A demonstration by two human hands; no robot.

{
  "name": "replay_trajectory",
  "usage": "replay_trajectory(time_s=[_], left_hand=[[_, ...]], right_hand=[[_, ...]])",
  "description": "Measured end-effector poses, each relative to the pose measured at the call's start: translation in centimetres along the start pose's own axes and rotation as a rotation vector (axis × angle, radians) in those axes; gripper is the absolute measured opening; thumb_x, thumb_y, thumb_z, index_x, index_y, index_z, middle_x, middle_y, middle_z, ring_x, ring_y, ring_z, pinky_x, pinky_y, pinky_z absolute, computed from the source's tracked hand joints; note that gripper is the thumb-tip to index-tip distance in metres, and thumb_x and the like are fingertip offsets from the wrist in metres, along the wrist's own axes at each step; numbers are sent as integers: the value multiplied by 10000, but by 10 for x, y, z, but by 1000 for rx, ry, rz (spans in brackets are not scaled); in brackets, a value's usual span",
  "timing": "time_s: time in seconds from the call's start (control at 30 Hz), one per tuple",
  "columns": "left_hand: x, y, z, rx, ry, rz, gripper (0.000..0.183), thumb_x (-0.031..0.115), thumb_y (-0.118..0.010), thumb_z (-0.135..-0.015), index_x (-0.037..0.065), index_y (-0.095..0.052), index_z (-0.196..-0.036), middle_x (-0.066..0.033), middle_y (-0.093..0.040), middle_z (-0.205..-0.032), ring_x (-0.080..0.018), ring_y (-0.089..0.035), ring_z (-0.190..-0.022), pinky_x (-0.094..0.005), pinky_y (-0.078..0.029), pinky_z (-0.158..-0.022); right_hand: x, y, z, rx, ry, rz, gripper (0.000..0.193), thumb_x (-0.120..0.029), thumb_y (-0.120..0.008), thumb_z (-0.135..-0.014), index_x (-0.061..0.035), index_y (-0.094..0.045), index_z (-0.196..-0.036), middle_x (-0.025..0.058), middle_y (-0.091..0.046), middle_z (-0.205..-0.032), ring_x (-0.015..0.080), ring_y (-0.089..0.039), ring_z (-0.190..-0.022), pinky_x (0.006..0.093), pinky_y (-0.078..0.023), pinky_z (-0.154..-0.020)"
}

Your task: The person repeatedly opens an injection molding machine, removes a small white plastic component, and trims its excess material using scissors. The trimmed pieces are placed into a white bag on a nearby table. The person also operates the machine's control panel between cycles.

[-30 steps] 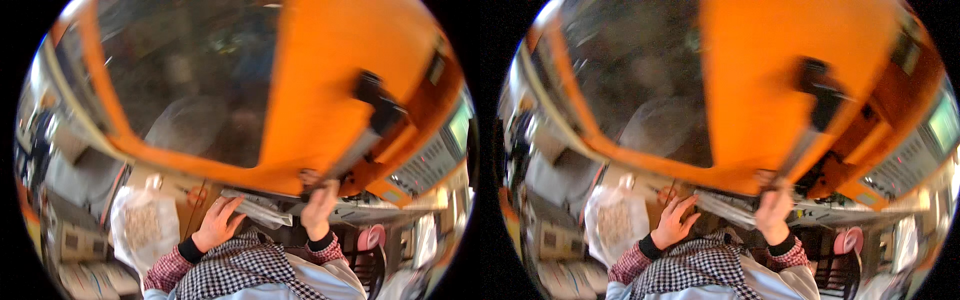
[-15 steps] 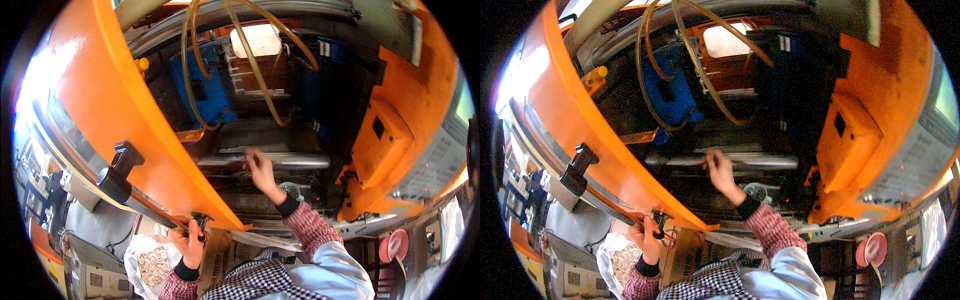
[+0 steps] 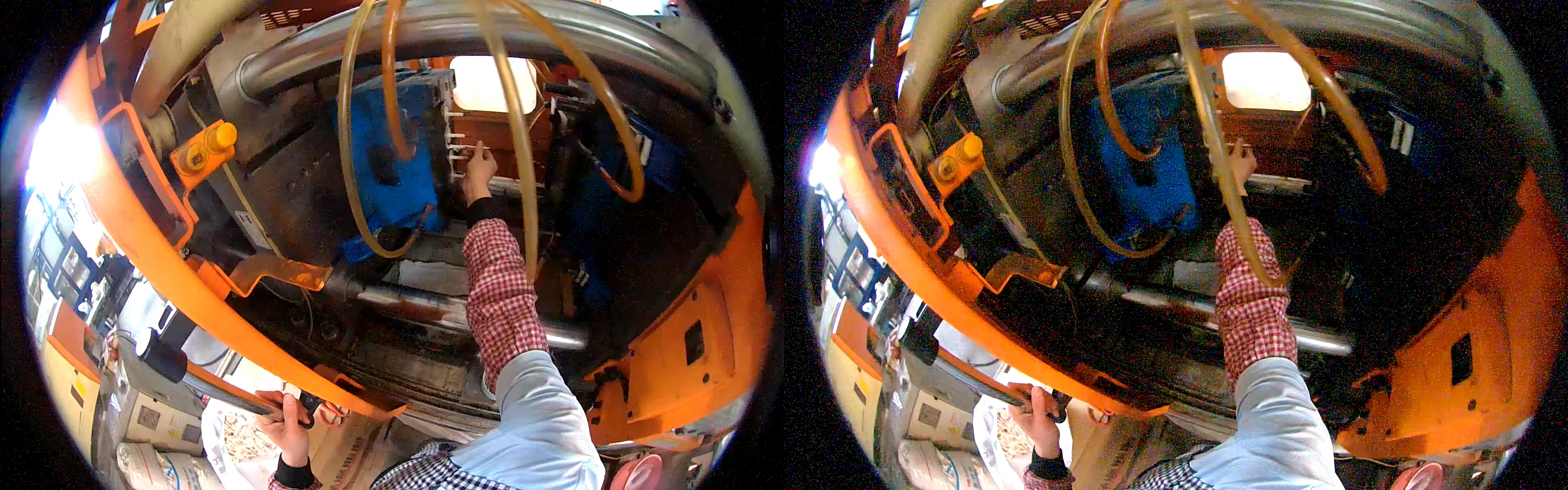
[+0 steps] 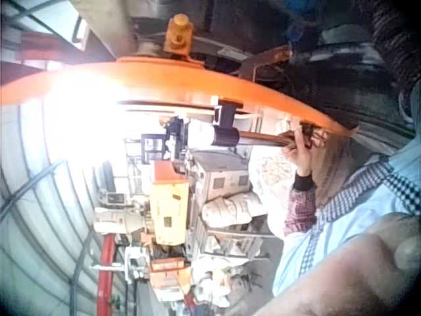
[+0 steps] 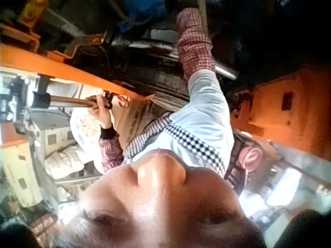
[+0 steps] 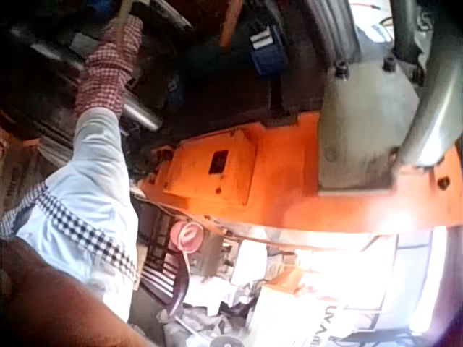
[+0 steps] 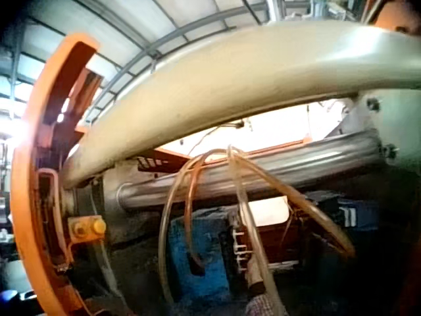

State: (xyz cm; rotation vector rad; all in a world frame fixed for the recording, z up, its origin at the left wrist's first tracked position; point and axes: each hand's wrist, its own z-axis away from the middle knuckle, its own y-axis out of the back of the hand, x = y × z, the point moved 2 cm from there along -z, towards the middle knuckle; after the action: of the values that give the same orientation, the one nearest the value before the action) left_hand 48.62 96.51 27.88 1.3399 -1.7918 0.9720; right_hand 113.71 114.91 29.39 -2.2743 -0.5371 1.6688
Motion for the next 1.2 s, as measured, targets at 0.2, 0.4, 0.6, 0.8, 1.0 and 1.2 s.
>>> replay_trajectory(time_s=[0.2, 0.4, 0.6, 0.8, 1.0, 1.2], left_hand=[[5, 22, 9, 55, -21, -94, 116, 15, -528, -877, 12, -431, -942, -21, -426, -625, -80, -411, -434, -217, -331, -393], [2, 7, 1, 25, 3, -91, 113, 28, -524, -878, 53, -419, -909, -12, -463, -621, -72, -413, -462, -210, -344, -429], [36, 27, 38, 10, -544, -819, 498, -5, -611, -778, -28, -375, -1217, -137, -437, -1148, -184, -531, -833, -251, -447, -686], [26, 66, 78, -438, 236, 146, 723, 61, -721, -730, -21, -317, -1323, -92, -492, -1152, -118, -499, -952, -237, -431, -782], [20, 124, 99, -271, 328, 26, 428, -49, -578, -825, 2, -432, -1224, -76, -538, -1125, -90, -546, -883, -221, -471, -743], [18, 164, 119, -83, 380, 137, 392, -48, -546, -847, 7, -424, -1216, -98, -546, -1127, -94, -549, -806, -218, -478, -667]], right_hand=[[-80, -3, 122, -139, -156, -213, 315, -260, -450, -952, 11, -559, -832, 55, -567, -642, 130, -494, -531, 278, -397, -485], [-144, 76, 192, -53, 224, -200, 265, -228, -468, -945, -12, -556, -820, -1, -501, -658, 84, -440, -570, 231, -352, -508], [-214, 232, 435, -518, 131, -148, 173, -123, -490, -916, 4, -542, -810, 20, -555, -699, 48, -457, -516, 188, -351, -449], [-236, 257, 527, -1033, -251, -85, 185, -72, -474, -915, 46, -594, -838, 44, -575, -670, 62, -511, -510, 199, -383, -460], [-231, 225, 580, -1227, -340, -99, 195, -117, -485, -927, 29, -597, -860, 34, -583, -647, 53, -508, -503, 186, -390, -459], [-227, 206, 619, -1344, -429, -57, 196, -131, -495, -926, 16, -614, -877, 28, -594, -656, 49, -529, -538, 191, -410, -487]])
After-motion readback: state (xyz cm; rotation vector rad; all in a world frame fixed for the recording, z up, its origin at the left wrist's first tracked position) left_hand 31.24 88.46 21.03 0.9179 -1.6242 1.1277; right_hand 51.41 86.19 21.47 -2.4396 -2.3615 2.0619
